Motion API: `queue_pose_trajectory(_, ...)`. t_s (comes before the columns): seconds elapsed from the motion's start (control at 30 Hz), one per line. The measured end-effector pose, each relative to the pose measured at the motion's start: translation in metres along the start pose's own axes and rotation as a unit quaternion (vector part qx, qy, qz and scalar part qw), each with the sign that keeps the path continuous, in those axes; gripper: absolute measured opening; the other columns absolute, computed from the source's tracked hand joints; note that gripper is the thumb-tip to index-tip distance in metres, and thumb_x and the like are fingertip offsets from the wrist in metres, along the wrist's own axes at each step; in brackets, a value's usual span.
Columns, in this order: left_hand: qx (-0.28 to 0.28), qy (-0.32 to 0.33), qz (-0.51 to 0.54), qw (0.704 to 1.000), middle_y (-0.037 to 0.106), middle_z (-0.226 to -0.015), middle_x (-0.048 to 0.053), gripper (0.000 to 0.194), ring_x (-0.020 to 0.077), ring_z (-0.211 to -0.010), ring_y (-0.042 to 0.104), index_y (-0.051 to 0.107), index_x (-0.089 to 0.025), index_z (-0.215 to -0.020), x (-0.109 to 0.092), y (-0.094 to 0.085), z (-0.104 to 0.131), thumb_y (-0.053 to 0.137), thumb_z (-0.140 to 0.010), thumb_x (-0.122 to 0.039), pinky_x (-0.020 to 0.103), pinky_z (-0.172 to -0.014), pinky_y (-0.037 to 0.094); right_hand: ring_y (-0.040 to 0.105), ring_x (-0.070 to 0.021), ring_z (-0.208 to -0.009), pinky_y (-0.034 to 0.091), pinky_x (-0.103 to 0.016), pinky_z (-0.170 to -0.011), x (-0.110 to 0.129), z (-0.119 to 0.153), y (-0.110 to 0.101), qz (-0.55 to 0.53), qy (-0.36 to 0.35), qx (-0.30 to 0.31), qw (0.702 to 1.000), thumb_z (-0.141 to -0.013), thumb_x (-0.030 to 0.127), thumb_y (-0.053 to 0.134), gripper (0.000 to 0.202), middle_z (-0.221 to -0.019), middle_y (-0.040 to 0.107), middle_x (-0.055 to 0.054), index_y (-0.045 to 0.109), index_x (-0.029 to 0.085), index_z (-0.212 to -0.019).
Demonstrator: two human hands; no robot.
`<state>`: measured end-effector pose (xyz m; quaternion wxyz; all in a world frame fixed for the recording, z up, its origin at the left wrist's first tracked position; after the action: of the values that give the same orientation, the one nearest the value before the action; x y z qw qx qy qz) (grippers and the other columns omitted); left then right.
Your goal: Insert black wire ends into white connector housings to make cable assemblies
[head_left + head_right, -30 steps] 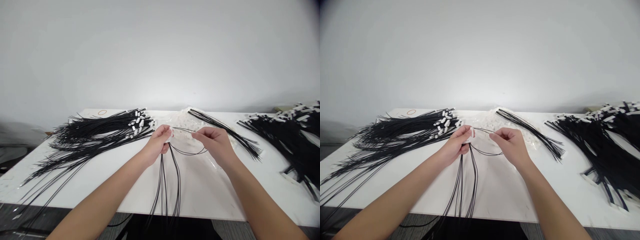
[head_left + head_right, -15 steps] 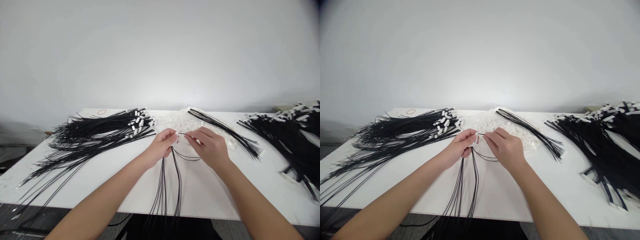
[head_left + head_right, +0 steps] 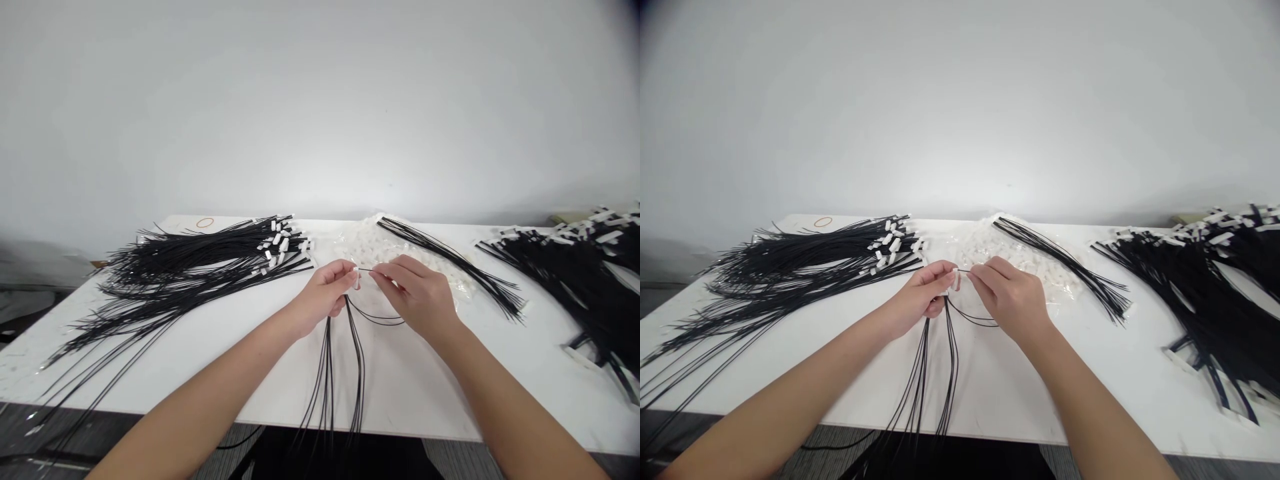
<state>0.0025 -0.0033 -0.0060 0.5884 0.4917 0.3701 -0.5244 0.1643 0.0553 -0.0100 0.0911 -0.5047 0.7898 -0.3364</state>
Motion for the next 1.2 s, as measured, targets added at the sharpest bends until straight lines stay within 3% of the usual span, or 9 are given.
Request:
queue_pose_trajectory(0.1, 0.003, 0.002, 0.012, 1.0, 0.045, -0.079, -0.003, 0.026, -0.0023, -0.037, 0.027, 0.046, -0.019, -0.081, -0.001, 0.0, 0.001, 0.051, -0.077, -0.045, 0.019, -0.04, 0.014, 0.045, -0.0024, -0.056, 0.031, -0.016, -0.049, 0.001, -0.001, 0.0, 0.042, -0.017, -0.022, 0.999, -0.074, 0.019, 0.061, 0.009, -0.072, 0.058, 0.004, 0.06, 0.022, -0.083)
queue_pose_trajectory(0.27, -0.008, 0.025, 0.046, 0.999, 0.042, -0.079, -0.004, 0.027, -0.003, -0.038, 0.026, 0.046, -0.019, -0.079, -0.002, -0.002, 0.001, 0.052, -0.076, -0.045, 0.018, -0.04, 0.015, 0.049, -0.01, -0.075, 0.035, -0.025, -0.068, 0.009, -0.008, -0.006, 0.138, -0.095, -0.086, 0.982, -0.068, 0.02, 0.068, 0.025, -0.082, 0.06, 0.001, 0.059, 0.025, -0.091)
queue_pose_trajectory(0.57, -0.043, 0.028, 0.116, 0.992, 0.042, -0.08, -0.004, 0.026, -0.0036, -0.038, 0.024, 0.047, -0.018, -0.078, -0.004, -0.009, -0.004, 0.055, -0.074, -0.042, 0.014, -0.036, 0.012, 0.047, -0.0093, -0.078, 0.021, -0.036, -0.082, 0.022, -0.001, -0.001, 0.102, -0.237, -0.045, 0.965, -0.069, 0.011, 0.064, 0.015, -0.072, 0.057, 0.007, 0.053, 0.021, -0.068)
queue_pose_trajectory(0.73, -0.052, 0.026, 0.135, 0.989, 0.042, -0.082, -0.004, 0.025, -0.0048, -0.038, 0.023, 0.049, -0.018, -0.079, -0.003, -0.008, -0.004, 0.057, -0.073, -0.041, 0.013, -0.034, 0.011, 0.047, -0.0074, -0.075, 0.021, -0.036, -0.083, 0.024, 0.002, 0.002, 0.076, -0.242, 0.016, 0.967, -0.073, 0.011, 0.059, 0.011, -0.071, 0.055, 0.007, 0.052, 0.02, -0.071)
queue_pose_trajectory(1.2, -0.037, 0.014, 0.145, 0.989, 0.043, -0.08, -0.004, 0.024, -0.0048, -0.037, 0.02, 0.05, -0.017, -0.079, -0.001, -0.007, -0.006, 0.058, -0.074, -0.038, 0.012, -0.033, 0.01, 0.045, -0.0048, -0.066, 0.025, -0.032, -0.08, 0.02, -0.003, -0.001, 0.061, -0.223, 0.029, 0.972, -0.078, 0.011, 0.053, 0.014, -0.067, 0.054, 0.008, 0.053, 0.025, -0.074)
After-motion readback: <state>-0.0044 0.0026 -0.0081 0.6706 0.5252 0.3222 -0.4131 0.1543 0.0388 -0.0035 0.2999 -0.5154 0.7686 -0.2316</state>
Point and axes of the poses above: each hand's wrist, its own z-axis away from the middle knuckle, its own y-axis out of the palm, x = y × z, the point moved 1 cm from there along -z, towards the middle knuckle
